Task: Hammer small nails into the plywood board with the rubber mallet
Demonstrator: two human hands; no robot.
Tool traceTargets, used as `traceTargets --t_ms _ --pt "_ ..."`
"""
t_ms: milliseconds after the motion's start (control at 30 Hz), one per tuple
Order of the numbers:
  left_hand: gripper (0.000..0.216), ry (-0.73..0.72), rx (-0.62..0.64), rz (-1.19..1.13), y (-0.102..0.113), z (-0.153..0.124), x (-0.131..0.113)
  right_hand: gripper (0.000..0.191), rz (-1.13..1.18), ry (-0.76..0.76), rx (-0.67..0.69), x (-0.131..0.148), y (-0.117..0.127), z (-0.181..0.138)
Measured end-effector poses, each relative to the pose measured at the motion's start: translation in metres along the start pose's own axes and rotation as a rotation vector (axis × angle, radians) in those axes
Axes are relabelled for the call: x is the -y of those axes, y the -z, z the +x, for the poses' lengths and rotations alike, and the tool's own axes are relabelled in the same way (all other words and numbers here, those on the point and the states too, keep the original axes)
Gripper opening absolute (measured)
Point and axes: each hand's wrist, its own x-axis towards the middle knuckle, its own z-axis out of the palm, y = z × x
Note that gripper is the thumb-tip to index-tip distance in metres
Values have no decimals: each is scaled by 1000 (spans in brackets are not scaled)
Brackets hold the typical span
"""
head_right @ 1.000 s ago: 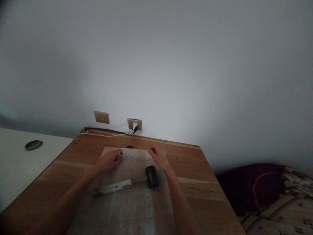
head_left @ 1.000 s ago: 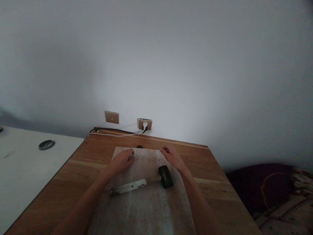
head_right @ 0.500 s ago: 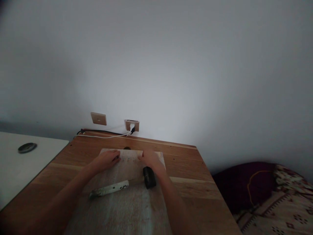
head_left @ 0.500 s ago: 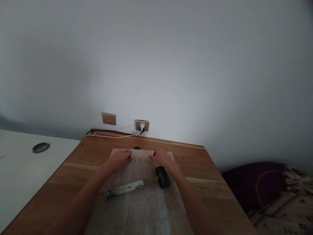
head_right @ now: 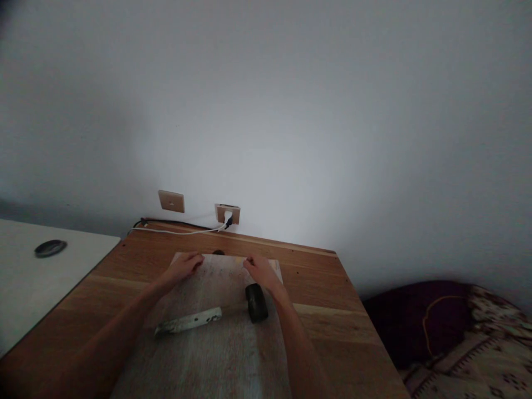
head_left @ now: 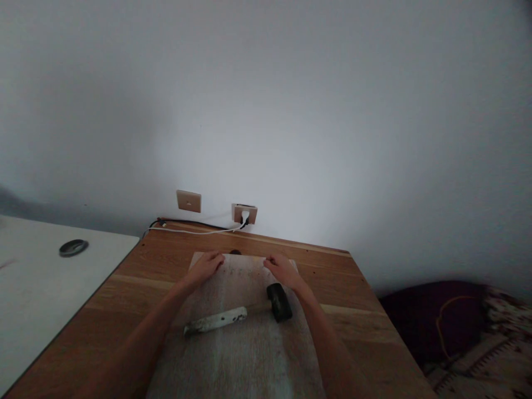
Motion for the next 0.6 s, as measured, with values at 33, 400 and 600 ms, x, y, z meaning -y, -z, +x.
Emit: traceTargets --t_ms 33,400,600 --pt "26 -53 34 141 -3 -2 0 28 71 0 1 0 1 0" --pt "21 -481 264 1003 -19 6 -14 28 74 -47 51 23 -20 9" --pt "32 -345 135 676 -15 9 -16 16 -85 -59 21 33 -45 6"
